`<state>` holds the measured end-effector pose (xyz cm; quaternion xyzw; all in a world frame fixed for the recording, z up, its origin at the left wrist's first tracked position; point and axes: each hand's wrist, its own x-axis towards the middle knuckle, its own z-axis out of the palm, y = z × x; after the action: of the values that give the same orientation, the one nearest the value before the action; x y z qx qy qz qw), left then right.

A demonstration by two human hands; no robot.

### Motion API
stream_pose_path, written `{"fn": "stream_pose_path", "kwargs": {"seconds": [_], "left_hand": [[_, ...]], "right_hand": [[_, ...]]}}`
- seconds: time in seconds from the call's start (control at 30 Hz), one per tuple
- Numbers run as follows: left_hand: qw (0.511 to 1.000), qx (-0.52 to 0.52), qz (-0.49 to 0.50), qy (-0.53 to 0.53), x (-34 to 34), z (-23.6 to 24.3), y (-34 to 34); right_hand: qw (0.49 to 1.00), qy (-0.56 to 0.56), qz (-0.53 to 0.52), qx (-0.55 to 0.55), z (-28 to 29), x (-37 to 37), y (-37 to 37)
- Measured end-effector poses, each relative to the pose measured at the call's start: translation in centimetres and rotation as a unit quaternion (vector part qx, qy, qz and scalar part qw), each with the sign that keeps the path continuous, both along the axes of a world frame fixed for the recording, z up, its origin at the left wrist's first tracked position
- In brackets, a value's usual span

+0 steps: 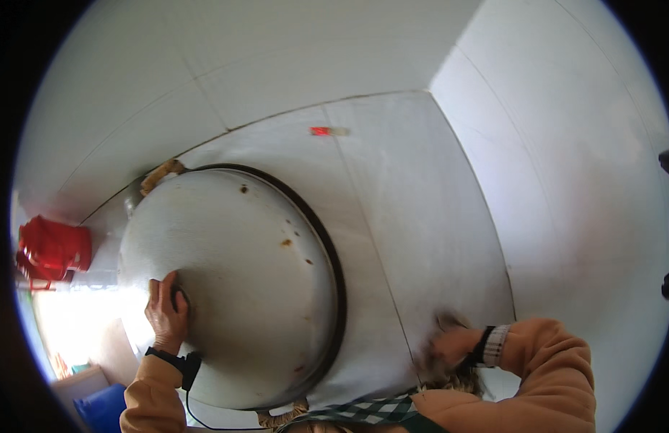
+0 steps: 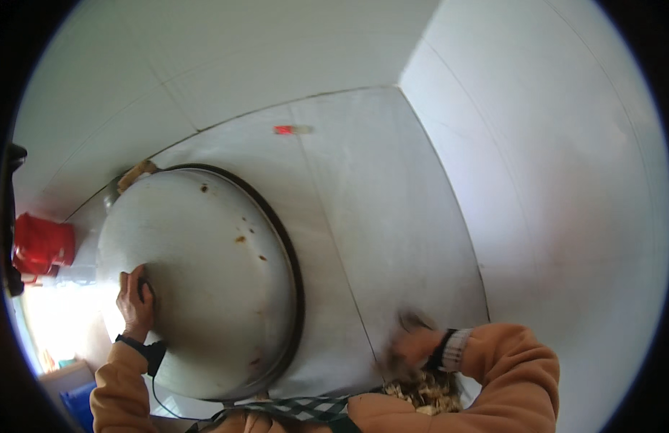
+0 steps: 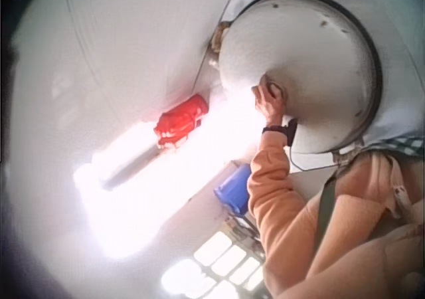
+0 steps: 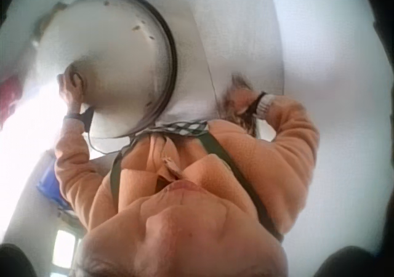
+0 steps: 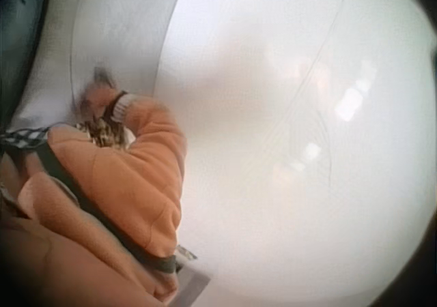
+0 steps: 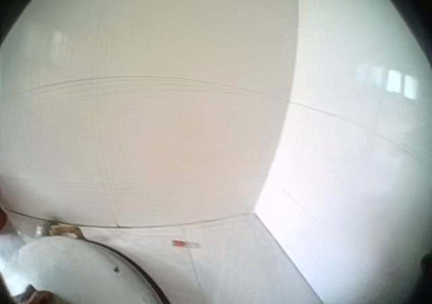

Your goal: The person wipes a cloth under running water, then uses it to clean a large wok lid, the stove countertop, a wooden table, and an electric hot plate. The person moves thermos flasks and a ladle to access areas and places a bowl of food on the counter.

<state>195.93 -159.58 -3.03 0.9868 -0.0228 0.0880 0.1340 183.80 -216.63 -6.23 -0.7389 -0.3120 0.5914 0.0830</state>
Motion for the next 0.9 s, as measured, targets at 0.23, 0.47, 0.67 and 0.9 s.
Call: {"fn": "stream_pose_path", "kwargs": {"seconds": [0.23,0.47,0.67,0.9], "left_hand": [[1.000,0.011,-0.021,-0.012,0.1,-0.6,0.4],[1.000,0.004,-0.019,0.012,0.1,-0.7,0.4],[0.999,0.026,0.004,0.025,0.0,-0.4,0.0],[0.999,0.034,0.004,0.041,0.1,-0.1,-0.2]], "right_hand": [[0.827,-0.356,-0.434,0.014,4.9,1.9,-10.8],[0.787,-0.570,-0.133,0.198,-7.3,15.9,4.8],[0.801,-0.544,-0.248,0.017,-8.5,31.1,1.7],[0.797,-0.501,-0.325,-0.088,-8.8,44.7,-4.2]]}}
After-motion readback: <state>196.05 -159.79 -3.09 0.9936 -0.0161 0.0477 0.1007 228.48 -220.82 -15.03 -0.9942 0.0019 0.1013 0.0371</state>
